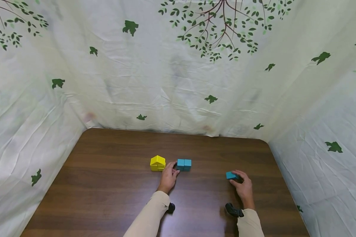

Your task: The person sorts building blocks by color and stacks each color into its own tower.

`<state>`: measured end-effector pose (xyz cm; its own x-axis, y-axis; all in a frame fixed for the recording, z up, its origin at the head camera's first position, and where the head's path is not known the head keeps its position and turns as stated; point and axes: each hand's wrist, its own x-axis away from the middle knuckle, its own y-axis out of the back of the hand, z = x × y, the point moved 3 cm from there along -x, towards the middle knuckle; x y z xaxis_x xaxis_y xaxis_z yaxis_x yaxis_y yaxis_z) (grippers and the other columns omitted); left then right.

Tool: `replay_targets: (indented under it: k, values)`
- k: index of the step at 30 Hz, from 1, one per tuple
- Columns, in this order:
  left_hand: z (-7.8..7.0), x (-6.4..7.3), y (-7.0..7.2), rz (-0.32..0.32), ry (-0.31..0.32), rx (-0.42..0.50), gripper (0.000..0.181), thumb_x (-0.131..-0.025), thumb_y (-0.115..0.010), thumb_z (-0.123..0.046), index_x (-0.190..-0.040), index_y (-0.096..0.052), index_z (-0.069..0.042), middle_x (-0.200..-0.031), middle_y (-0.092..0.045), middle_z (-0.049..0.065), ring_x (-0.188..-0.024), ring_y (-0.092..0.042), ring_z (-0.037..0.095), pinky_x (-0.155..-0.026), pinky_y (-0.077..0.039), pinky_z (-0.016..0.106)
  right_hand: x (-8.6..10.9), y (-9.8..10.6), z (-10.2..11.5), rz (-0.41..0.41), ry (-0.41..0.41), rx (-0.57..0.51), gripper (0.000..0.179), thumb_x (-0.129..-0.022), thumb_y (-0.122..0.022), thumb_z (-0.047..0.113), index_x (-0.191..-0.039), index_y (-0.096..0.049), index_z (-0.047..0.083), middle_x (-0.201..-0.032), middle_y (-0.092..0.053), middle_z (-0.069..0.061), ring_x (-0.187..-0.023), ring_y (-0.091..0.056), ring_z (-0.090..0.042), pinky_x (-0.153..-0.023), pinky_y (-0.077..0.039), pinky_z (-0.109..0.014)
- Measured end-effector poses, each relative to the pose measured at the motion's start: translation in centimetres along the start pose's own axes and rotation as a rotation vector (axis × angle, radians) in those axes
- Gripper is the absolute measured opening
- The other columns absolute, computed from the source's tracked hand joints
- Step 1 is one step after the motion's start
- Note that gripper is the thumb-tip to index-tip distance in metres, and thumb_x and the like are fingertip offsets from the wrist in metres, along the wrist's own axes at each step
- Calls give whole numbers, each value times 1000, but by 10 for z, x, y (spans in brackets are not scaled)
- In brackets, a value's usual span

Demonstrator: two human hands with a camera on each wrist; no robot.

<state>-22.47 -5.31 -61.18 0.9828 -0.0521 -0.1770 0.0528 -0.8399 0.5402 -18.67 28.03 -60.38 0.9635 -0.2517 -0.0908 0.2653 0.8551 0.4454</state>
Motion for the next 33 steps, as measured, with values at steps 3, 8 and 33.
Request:
replay_targets:
  k: [3,8,33]
  values:
    - [0,0,1,6,15,6,39,-90,-65,-3,-126,-55,6,-118,-58,17,-82,-57,21,-79,-51,36,0,-1,-2,-15,0,12,31,-79,-72,-9,-110,-68,-5,-125,-56,-24,-122,-46,-38,-104,-32,-50]
    - [0,0,1,23,46,7,39,-91,-64,-3,-128,-54,5,-120,-57,16,-85,-57,20,-82,-51,37,-1,-1,-4,-25,-9,52,29,-81,-73,-6,-110,-71,-1,-119,-60,-18,-112,-52,-29,-94,-40,-34]
    - [-1,0,0,7,11,5,39,-89,-66,-1,-126,-55,7,-118,-58,18,-83,-59,22,-79,-52,36,2,-1,-5,-46,-76,117,40,-80,-74,-3,-118,-63,-2,-116,-61,-22,-105,-51,-32,-90,-39,-45]
